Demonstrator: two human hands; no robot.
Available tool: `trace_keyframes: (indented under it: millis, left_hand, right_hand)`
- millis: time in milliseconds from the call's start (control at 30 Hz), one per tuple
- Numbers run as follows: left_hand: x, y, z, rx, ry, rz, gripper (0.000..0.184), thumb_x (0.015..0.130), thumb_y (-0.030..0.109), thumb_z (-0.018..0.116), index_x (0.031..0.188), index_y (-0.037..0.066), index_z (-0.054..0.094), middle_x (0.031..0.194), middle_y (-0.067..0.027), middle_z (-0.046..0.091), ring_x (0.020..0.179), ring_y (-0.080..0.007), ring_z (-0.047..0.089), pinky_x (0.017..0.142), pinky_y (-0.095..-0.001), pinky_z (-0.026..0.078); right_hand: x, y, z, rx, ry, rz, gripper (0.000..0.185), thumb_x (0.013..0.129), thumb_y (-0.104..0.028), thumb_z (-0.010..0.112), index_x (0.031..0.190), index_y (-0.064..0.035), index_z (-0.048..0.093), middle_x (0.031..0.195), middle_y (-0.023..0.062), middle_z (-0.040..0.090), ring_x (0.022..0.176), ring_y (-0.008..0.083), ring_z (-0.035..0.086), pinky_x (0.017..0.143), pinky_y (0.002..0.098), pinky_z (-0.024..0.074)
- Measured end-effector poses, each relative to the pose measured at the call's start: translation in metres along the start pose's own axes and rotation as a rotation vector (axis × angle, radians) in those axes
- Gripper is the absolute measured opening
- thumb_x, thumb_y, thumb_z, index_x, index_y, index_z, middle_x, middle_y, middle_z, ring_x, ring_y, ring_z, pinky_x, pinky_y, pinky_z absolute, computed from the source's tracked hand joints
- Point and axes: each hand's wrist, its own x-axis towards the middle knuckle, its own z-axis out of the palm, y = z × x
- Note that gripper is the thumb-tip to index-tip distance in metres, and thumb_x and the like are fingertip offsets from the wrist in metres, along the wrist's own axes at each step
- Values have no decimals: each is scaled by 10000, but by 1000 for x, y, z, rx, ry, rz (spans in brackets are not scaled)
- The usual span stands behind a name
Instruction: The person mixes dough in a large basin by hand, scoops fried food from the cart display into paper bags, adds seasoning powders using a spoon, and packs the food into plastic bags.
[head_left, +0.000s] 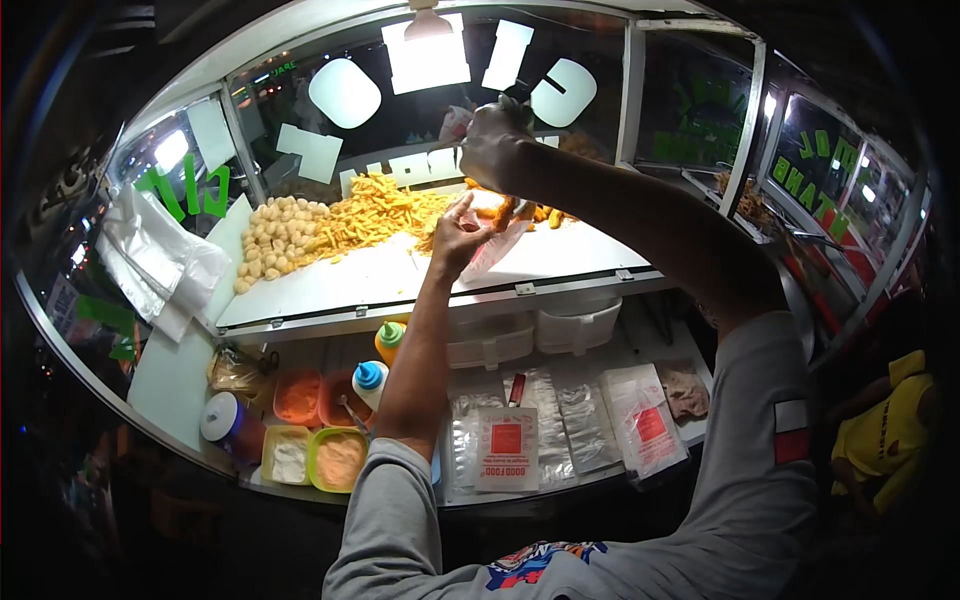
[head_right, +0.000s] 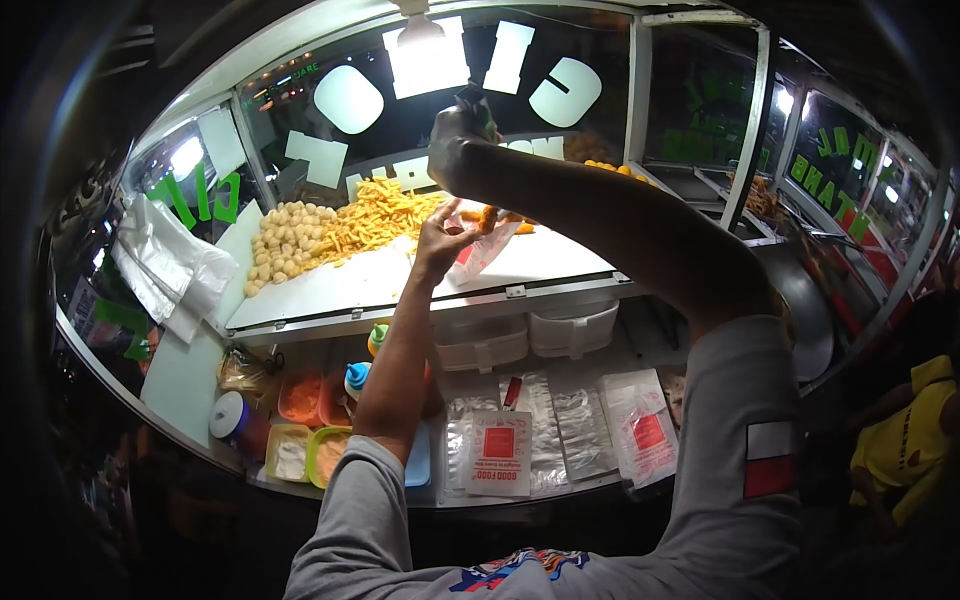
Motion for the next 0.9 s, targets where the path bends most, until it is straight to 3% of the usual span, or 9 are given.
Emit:
trace_keyframes:
  millis: [33, 233, 267, 333, 467, 500, 567, 633, 900]
  left_hand:
    - [1, 2, 1, 123, -20, 41, 811, 687, 39, 776, 1361, -124, 355, 1350, -205, 471, 964, -163, 619, 783, -244, 534]
    - [-2, -15, -7, -313, 110, -32, 751, 752, -33, 723, 1388, -91, 327, 1039, -152, 641, 867, -153, 646, 735, -247, 549]
    - [-4, -16, -11, -395, 175, -47, 723, 756, -43, 710, 1376, -93, 340, 1051, -159, 640, 882, -173, 654, 754, -263, 559]
    - [-11, -18, -17, -438, 252, -51, 703, 765, -57, 691, 1375, -88, 345, 1061, -164, 642, 899, -183, 657, 771, -269, 557]
    - [-41, 1, -20, -237, 248, 52, 695, 759, -76, 659, 1372, -112, 333, 1271, -214, 521, 996, -212, 635, 817, -288, 552]
    - [-47, 2, -20, -202, 245, 99, 716, 751, -71, 657, 1371, -139, 306, 1355, -229, 434, 1049, -231, 617, 824, -289, 553]
    - [-58, 5, -23, -1, 282, 91, 738, 747, -62, 665, 1373, -149, 286, 1364, -242, 418, 1074, -241, 604, 821, -288, 556]
    - [-62, -4, -28, 56, 316, 91, 775, 743, -48, 676, 1383, -154, 251, 1385, -263, 381, 1091, -252, 591, 814, -285, 561]
    - [-56, -5, -42, -248, 320, -74, 762, 751, -56, 676, 1390, -136, 268, 1294, -231, 488, 1027, -226, 608, 808, -279, 548]
  right_hand:
    - [2, -4, 0, -20, 43, -22, 139, 755, -199, 720, 878, -142, 751, 784, 36, 699, 723, 222, 673, 538, 403, 491]
    - [-24, 23, -11, 129, 30, 138, 120, 738, -160, 675, 835, -127, 738, 785, 61, 704, 713, 193, 674, 601, 358, 529]
    - [-40, 46, 9, 220, 354, 8, 119, 721, -146, 684, 829, -108, 716, 781, 78, 698, 713, 202, 680, 617, 342, 537]
    - [-37, 84, 28, 186, -47, 129, 140, 712, -130, 716, 841, -104, 669, 762, 84, 682, 727, 230, 685, 643, 347, 549]
    - [-42, 41, 138, 40, 170, 364, 143, 814, -201, 601, 809, -111, 713, 787, 32, 705, 679, 180, 679, 584, 340, 515]
    - [-13, 25, 182, 126, -92, 420, 143, 808, -197, 600, 782, -124, 720, 780, 18, 698, 704, 156, 671, 588, 323, 479]
    - [-6, -15, 238, 245, -87, 393, 164, 833, -240, 603, 777, -125, 706, 737, 18, 652, 747, 170, 623, 617, 348, 461]
    - [6, -49, 297, 194, 112, 440, 139, 830, -169, 612, 807, -68, 705, 763, 61, 660, 851, 201, 622, 647, 368, 487]
    - [13, -41, 328, 517, -22, 538, 165, 777, -93, 590, 865, -29, 715, 849, 163, 701, 869, 308, 686, 698, 442, 561]
